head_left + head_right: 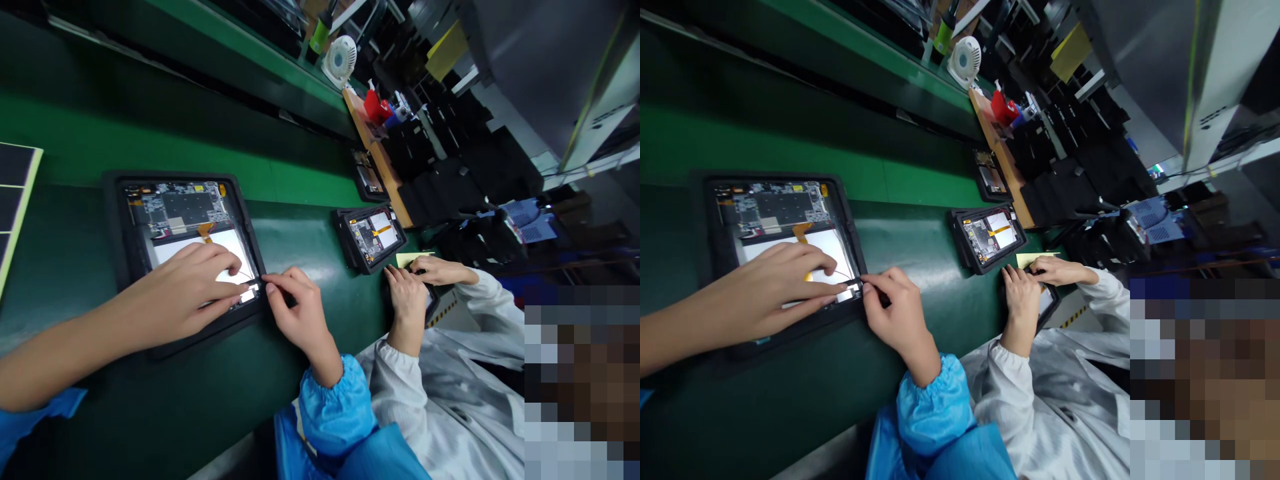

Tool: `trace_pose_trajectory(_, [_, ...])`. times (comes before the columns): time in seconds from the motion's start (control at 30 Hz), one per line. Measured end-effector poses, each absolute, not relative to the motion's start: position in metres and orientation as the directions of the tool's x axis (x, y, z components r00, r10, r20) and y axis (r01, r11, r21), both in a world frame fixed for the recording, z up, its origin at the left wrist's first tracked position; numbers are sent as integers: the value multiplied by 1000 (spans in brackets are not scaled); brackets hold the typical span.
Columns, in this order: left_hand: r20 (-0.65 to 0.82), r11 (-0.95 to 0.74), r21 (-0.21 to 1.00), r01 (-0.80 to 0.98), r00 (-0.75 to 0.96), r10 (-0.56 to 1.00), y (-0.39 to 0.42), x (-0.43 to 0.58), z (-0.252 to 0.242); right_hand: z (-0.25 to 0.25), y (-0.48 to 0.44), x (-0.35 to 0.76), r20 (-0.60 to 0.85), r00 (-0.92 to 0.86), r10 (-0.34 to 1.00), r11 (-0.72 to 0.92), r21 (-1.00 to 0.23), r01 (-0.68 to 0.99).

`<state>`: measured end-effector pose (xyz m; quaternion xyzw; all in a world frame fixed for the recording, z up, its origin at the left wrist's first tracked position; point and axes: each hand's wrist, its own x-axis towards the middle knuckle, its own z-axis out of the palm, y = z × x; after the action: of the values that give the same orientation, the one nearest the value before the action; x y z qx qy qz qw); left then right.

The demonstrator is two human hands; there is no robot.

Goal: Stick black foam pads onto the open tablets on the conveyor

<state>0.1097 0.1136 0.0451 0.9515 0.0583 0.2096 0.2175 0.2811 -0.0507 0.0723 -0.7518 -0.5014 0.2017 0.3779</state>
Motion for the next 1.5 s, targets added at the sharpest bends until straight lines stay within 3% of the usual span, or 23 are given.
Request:
trace_pose_trajectory(0.2, [372, -921, 390, 17, 912, 174, 113, 111, 44, 65, -50, 280, 148, 387, 910, -171, -716, 676])
trace_pose_trajectory(0.4, [278, -955, 292, 46, 952, 131, 114, 124, 50, 63, -44, 285, 152, 386, 910, -170, -711, 682])
trace_pose_trajectory(0.57, [319, -942, 334, -28, 944, 85, 123, 133, 47, 61, -45, 284, 93, 373, 923, -205, -702, 682])
trace_pose_trajectory(0.8, [337, -873, 482, -78, 936, 102, 127, 131, 41, 58, -44, 279, 40, 385, 922, -245, -711, 659])
trace_pose_trajectory(1.03, [441, -895, 439, -73, 886, 145, 130, 135, 41, 52, -43, 279, 108, 372, 922, -173, -745, 644])
trace_pose_trajectory(1.17, [365, -903, 418, -101, 929, 65, 133, 136, 42, 53, -44, 279, 103, 365, 925, -171, -745, 644])
trace_pose_trajectory(1.5, [301, -841, 518, -155, 954, 9, 136, 134, 40, 53, -44, 278, 82, 353, 932, -189, -721, 666])
